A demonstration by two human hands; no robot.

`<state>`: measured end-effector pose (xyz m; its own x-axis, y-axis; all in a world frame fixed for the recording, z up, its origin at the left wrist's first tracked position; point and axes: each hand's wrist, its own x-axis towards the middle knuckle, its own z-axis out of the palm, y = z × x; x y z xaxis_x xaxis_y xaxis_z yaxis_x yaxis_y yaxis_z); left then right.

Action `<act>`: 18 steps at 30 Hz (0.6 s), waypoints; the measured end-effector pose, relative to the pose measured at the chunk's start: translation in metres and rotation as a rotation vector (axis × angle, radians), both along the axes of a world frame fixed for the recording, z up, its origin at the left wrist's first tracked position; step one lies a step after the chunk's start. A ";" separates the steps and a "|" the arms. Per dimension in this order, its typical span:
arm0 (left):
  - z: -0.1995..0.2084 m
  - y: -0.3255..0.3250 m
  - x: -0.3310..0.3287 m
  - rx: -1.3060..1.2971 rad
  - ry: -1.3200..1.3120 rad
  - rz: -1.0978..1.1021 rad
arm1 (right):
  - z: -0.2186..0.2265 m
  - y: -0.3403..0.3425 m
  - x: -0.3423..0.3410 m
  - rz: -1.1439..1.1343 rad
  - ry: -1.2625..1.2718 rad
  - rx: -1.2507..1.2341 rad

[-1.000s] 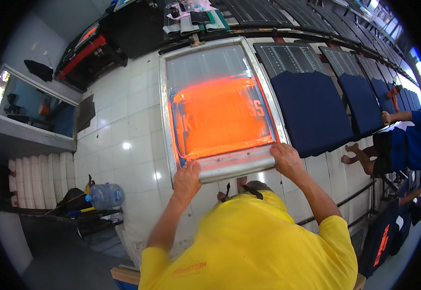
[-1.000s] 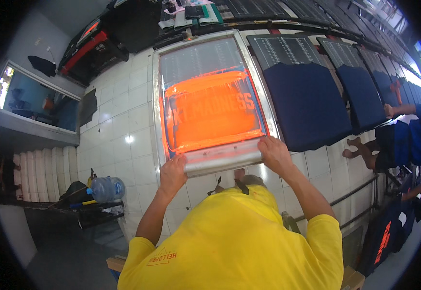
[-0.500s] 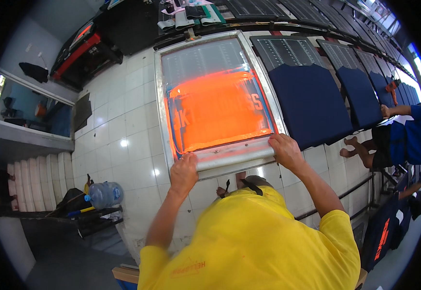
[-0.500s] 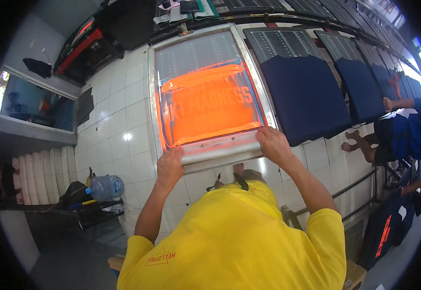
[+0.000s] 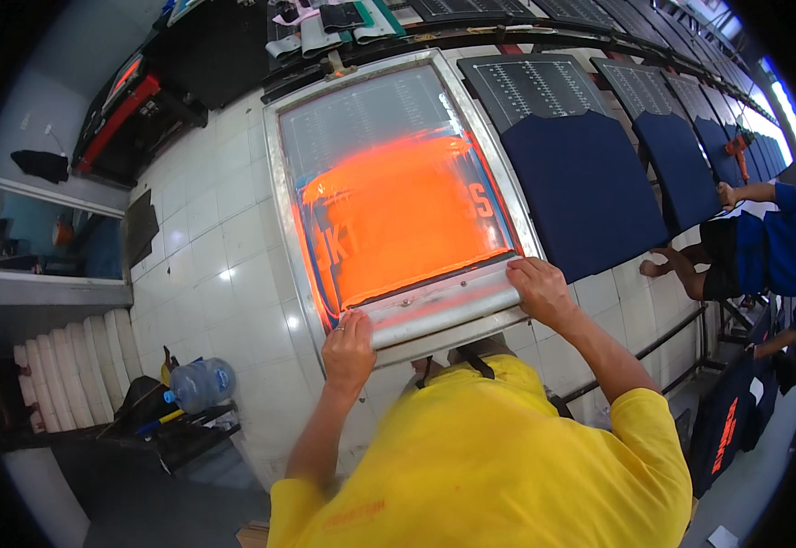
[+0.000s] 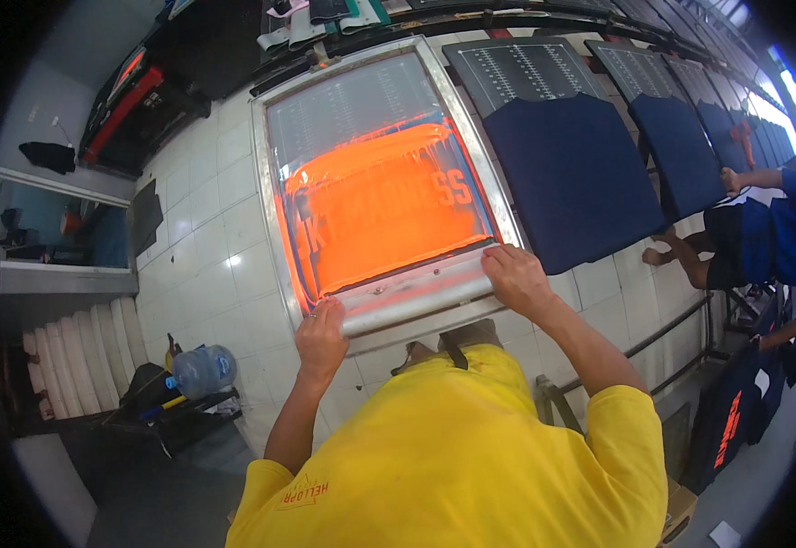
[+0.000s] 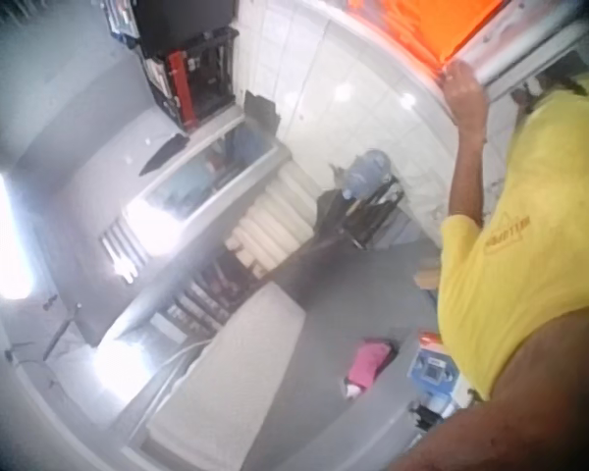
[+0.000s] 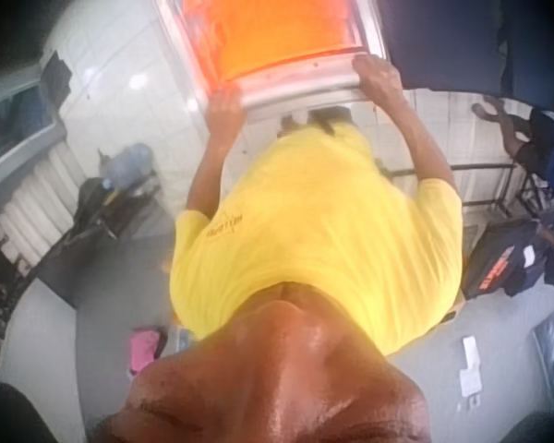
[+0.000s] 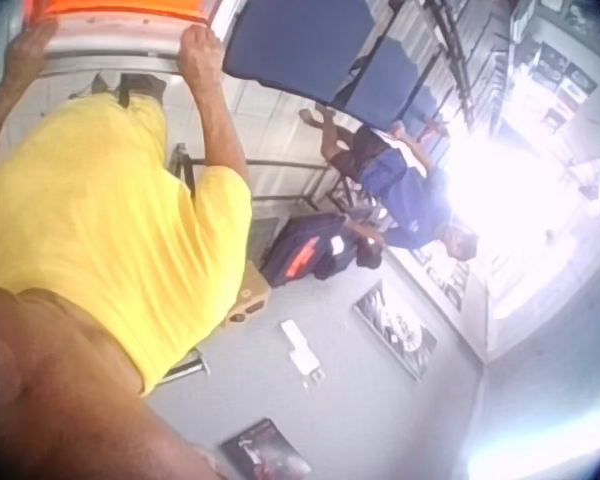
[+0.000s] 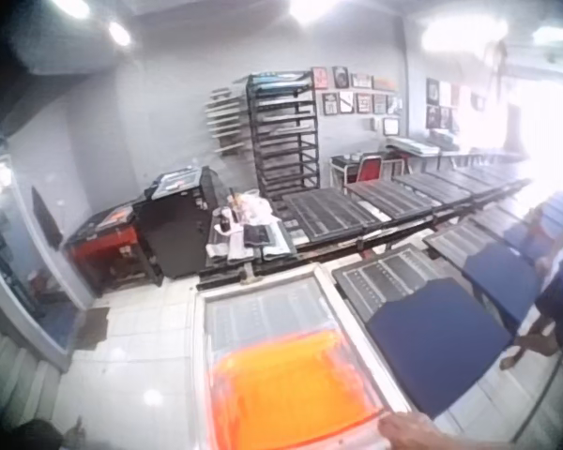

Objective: The person prepares a screen with ink and performs screen printing on shirts along a production line using a squeegee.

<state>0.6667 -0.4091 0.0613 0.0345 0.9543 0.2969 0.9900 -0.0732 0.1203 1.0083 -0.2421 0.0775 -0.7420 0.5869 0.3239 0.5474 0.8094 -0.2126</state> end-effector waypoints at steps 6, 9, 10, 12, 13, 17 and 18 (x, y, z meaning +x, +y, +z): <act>0.006 0.051 -0.019 -0.037 0.001 0.030 | -0.001 0.065 -0.022 0.043 -0.039 -0.008; 0.008 0.086 -0.033 -0.047 0.003 0.041 | -0.004 0.106 -0.036 0.059 -0.061 -0.007; 0.009 0.098 -0.038 -0.055 0.006 0.050 | -0.007 0.121 -0.041 0.062 -0.074 -0.009; 0.007 0.121 -0.049 -0.069 0.010 0.060 | -0.006 0.148 -0.054 0.062 -0.111 -0.016; 0.007 0.135 -0.055 -0.073 0.014 0.065 | -0.006 0.163 -0.061 0.061 -0.105 -0.029; 0.012 0.177 -0.077 -0.099 -0.001 0.077 | -0.002 0.211 -0.083 0.059 -0.135 -0.065; 0.006 0.184 -0.083 -0.077 -0.004 0.073 | 0.000 0.217 -0.088 0.061 -0.155 -0.067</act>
<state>0.5834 -0.2255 0.0670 -0.0368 0.9742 0.2227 0.9919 0.0084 0.1270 0.9208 -0.0255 0.0777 -0.8152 0.5554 0.1642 0.5279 0.8292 -0.1839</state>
